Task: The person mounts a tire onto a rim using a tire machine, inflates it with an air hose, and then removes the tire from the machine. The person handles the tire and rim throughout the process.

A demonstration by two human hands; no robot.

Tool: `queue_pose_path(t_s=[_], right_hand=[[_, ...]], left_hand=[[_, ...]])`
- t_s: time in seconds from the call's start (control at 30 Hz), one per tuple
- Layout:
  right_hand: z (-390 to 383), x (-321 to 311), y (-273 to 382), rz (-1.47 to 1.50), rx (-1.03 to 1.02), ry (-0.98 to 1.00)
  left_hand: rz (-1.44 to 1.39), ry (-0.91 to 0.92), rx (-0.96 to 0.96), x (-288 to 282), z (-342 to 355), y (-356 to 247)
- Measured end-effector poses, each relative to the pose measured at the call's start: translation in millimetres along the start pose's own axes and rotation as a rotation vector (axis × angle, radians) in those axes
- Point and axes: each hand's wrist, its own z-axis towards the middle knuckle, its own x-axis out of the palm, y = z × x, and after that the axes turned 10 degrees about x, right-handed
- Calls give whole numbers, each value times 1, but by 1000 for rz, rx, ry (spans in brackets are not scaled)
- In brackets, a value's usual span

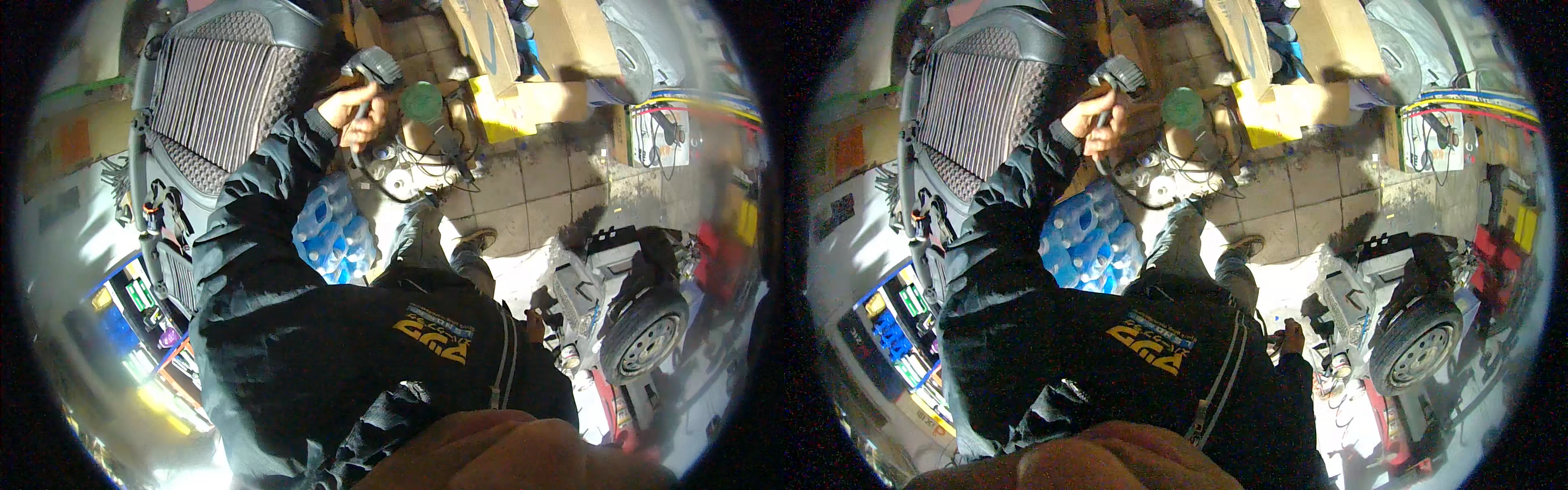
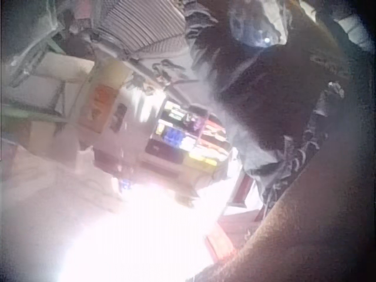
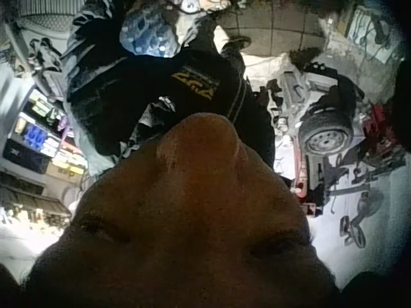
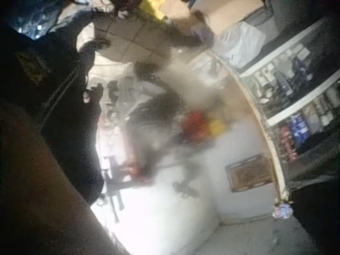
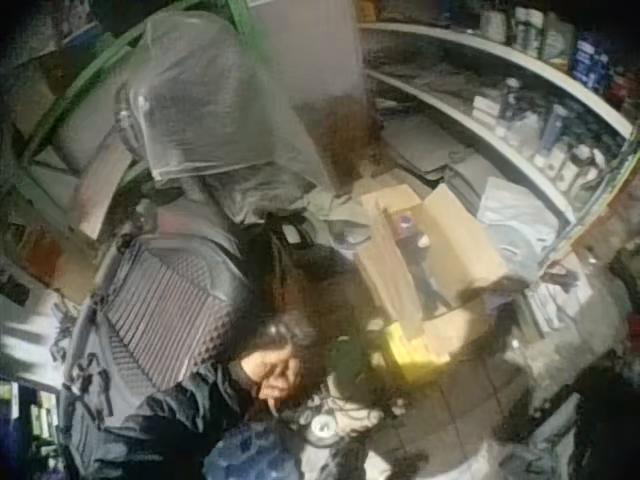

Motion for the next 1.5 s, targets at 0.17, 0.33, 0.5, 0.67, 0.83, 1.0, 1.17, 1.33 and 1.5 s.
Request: queue_pose_path(t_s=[0.17,0.33,0.5,0.67,0.83,1.0,1.17,1.33,1.5], right_hand=[[-20,13,17,-8,83,9],[-32,22,27,38,51,-14],[-32,21,27,-16,7,-65],[-47,19,50,107,-53,-2],[-86,0,128,-36,-417,-171],[-157,-64,168,-60,-826,-526],[-223,-91,144,89,-1027,-470],[-240,-112,85,58,-890,-372],[-269,-138,15,530,-1038,-1]], left_hand=[[479,119,-21,-7,-9,-39],[751,11,-205,-17,-6,-40],[1086,-18,-329,25,20,-18],[1368,182,-356,117,35,4],[1407,747,-125,238,59,17],[1417,1072,-96,395,89,67],[1415,1434,-127,522,78,141],[1582,1322,-472,618,93,185],[1604,793,-279,672,149,235]])
